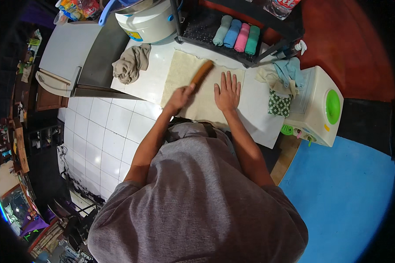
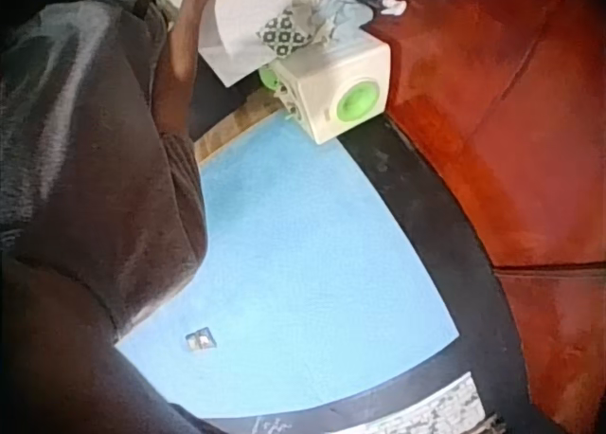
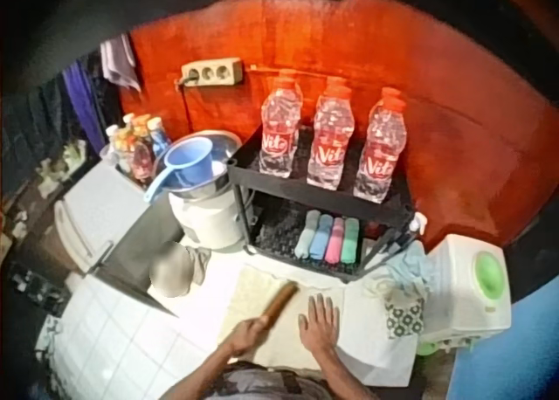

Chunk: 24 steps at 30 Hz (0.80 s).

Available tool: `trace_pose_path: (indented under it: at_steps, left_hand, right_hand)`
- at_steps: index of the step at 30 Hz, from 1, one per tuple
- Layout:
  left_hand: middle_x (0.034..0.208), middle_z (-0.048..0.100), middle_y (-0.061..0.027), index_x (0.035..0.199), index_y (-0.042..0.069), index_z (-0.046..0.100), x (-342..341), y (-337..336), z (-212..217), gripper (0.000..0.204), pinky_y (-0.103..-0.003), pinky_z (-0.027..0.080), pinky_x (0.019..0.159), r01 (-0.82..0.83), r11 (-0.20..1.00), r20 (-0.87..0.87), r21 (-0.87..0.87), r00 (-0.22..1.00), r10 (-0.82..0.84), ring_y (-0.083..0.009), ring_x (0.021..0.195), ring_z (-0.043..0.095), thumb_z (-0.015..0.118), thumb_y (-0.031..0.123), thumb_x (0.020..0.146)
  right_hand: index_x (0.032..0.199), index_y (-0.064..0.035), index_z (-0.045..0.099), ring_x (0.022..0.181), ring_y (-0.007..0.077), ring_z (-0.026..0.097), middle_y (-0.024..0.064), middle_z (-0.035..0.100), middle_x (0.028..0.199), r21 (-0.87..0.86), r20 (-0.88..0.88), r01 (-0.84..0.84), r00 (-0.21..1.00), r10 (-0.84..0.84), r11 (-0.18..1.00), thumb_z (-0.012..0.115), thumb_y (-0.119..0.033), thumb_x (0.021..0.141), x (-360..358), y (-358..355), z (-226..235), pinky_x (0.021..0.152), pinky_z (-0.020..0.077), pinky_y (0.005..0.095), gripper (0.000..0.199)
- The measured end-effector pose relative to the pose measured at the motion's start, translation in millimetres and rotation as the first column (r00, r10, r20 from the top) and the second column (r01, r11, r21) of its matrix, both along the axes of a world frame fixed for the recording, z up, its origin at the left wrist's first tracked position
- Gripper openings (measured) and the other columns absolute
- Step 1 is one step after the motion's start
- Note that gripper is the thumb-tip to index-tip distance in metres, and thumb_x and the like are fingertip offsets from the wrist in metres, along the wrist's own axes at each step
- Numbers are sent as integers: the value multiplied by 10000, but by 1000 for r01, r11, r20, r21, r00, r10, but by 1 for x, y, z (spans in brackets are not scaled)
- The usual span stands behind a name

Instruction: Brushing a piece of light fabric with a handheld brush on a counter and then folding it neatly.

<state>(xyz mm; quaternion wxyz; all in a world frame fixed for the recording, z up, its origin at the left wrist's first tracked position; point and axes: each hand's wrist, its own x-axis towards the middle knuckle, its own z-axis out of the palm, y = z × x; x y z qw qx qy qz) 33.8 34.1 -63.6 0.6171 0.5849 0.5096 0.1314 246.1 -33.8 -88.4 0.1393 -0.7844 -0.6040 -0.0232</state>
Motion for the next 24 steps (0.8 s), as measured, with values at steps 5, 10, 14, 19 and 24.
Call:
trace_pose_path:
  at_steps: [5, 10, 14, 19, 24]
  left_hand:
    - [619, 523, -32, 862, -11, 628, -28, 36, 4, 586, -307, 414, 494, -485, 874, -18, 18, 874, 485, -126, 539, 507, 514, 552, 980]
    - [630, 451, 33, 952, 28, 614, -27, 24, 25, 527, -262, 348, 438, -534, 844, 53, 54, 846, 531, -81, 486, 419, 516, 545, 986]
    - [678, 509, 6, 986, 36, 634, -10, 0, 48, 521, -251, 389, 491, -37, 999, 9, 40, 999, 37, -79, 563, 477, 539, 548, 971]
    - [670, 514, 9, 882, 8, 629, -31, -8, -19, 578, -264, 380, 501, -141, 982, -105, 128, 982, 155, -97, 572, 478, 539, 573, 963]
    - [624, 448, 43, 921, 19, 608, -54, 12, -1, 549, -272, 314, 431, -568, 777, -104, 270, 785, 610, -68, 498, 397, 527, 559, 978]
  right_hand:
    - [1496, -150, 402, 1454, 305, 282, 78, 338, 1574, 22, -2, 35, 999, -35, 999, 463, -418, 982, 1, -1, 0, 1188, 177, 495, 583]
    - [1496, -150, 399, 1459, 297, 275, 75, 343, 1570, 13, 6, 40, 999, -40, 999, 464, -397, 980, -2, 0, 3, 1186, 183, 498, 575]
    - [1489, -153, 407, 1458, 293, 274, 70, 347, 1567, 23, 25, 54, 998, -54, 998, 453, -356, 987, 0, 0, -1, 1182, 191, 499, 543]
    - [1487, -164, 413, 1455, 291, 281, 62, 358, 1564, 29, -25, 57, 998, -56, 998, 435, -312, 999, 0, 3, 1, 1180, 193, 500, 510]
    - [1492, -167, 409, 1458, 284, 280, 63, 356, 1566, 30, -19, 74, 997, -74, 997, 428, -315, 1002, -2, 3, 1, 1185, 186, 491, 512]
